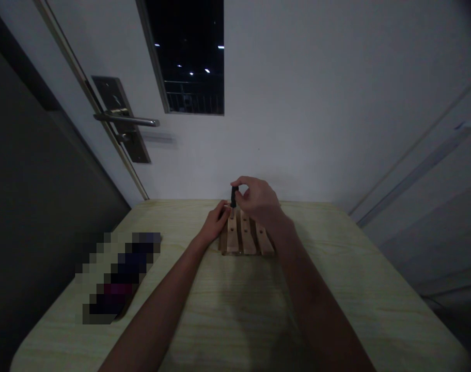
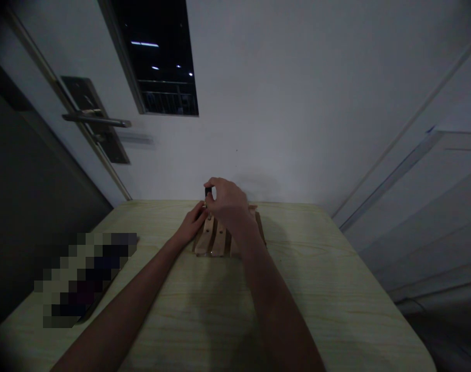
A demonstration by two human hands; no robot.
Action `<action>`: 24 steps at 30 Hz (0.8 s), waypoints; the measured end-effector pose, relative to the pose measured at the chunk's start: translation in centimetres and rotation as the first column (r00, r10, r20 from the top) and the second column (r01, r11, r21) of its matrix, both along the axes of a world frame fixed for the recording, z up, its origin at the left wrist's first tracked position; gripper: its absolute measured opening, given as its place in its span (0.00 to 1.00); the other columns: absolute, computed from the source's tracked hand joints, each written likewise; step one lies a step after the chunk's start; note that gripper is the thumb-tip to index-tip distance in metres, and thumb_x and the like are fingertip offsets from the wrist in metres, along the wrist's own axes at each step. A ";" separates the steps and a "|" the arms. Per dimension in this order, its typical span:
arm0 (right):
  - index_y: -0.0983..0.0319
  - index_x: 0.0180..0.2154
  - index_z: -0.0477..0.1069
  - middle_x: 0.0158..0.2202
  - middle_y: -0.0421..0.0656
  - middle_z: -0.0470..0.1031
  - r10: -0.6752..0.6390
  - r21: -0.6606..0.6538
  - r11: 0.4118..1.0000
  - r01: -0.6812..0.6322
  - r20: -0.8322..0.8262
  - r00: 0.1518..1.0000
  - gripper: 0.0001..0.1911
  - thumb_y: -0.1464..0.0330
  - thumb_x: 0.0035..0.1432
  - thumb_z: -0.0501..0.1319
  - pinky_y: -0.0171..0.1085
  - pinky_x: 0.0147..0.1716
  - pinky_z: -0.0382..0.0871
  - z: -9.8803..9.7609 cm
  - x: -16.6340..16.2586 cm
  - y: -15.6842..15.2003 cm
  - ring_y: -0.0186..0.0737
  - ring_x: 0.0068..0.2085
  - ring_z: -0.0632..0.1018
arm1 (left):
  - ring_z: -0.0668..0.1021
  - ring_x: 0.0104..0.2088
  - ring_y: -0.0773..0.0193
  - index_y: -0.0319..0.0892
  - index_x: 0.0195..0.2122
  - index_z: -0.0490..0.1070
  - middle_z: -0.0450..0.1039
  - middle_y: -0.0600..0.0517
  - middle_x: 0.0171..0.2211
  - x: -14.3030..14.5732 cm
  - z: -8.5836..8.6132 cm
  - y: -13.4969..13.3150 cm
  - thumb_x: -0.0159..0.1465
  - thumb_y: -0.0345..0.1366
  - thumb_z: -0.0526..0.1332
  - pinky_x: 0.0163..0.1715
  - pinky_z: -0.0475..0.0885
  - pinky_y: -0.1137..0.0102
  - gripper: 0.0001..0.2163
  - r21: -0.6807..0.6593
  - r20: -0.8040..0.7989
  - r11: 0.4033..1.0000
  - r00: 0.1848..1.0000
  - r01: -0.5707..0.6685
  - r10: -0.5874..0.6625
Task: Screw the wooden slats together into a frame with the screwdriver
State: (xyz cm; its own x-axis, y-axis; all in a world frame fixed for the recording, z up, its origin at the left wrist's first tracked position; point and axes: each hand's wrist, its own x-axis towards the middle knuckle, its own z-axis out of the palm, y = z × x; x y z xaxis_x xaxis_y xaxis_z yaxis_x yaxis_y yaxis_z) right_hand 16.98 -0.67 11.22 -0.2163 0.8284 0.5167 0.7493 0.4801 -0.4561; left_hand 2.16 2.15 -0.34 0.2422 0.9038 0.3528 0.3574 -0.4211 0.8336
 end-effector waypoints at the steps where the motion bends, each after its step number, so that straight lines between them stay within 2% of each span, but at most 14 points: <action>1: 0.62 0.41 0.72 0.30 0.42 0.75 -0.005 0.003 1.000 0.005 0.003 1.000 0.12 0.71 0.54 0.56 0.38 0.37 0.64 0.1 0.0 -0.1 0.36 0.30 0.73 | 0.74 0.33 0.64 0.41 0.44 0.63 0.73 0.53 0.32 0.0 0.0 0.0 0.64 0.45 0.50 0.35 0.66 0.72 0.14 -0.004 0.000 1.000 1.000 -0.002 0.002; 7: 0.61 0.39 0.72 0.34 0.43 0.77 0.014 -0.006 1.000 -0.014 0.010 1.000 0.11 0.69 0.53 0.57 0.38 0.36 0.64 0.6 0.1 -0.2 0.34 0.28 0.73 | 0.74 0.33 0.63 0.41 0.45 0.64 0.73 0.52 0.32 0.0 0.0 0.0 0.64 0.45 0.50 0.35 0.66 0.71 0.15 0.000 -0.019 1.000 1.000 -0.023 0.023; 14: 0.60 0.32 0.70 0.30 0.41 0.76 -0.070 -0.001 0.998 0.070 0.012 0.997 0.07 0.63 0.51 0.60 0.36 0.30 0.62 0.2 -0.1 0.2 0.37 0.30 0.73 | 0.74 0.34 0.63 0.41 0.46 0.63 0.72 0.52 0.33 0.0 0.0 0.0 0.64 0.44 0.50 0.36 0.66 0.70 0.15 0.016 -0.014 1.000 1.000 -0.012 0.012; 24: 0.59 0.40 0.68 0.28 0.40 0.74 0.015 -0.025 1.000 -0.014 0.034 0.999 0.10 0.64 0.56 0.57 0.35 0.29 0.62 0.1 -0.2 0.2 0.35 0.28 0.73 | 0.74 0.33 0.64 0.43 0.44 0.62 0.72 0.53 0.32 -0.1 0.0 -0.1 0.65 0.44 0.48 0.35 0.66 0.71 0.13 0.030 -0.011 0.999 1.000 0.013 -0.012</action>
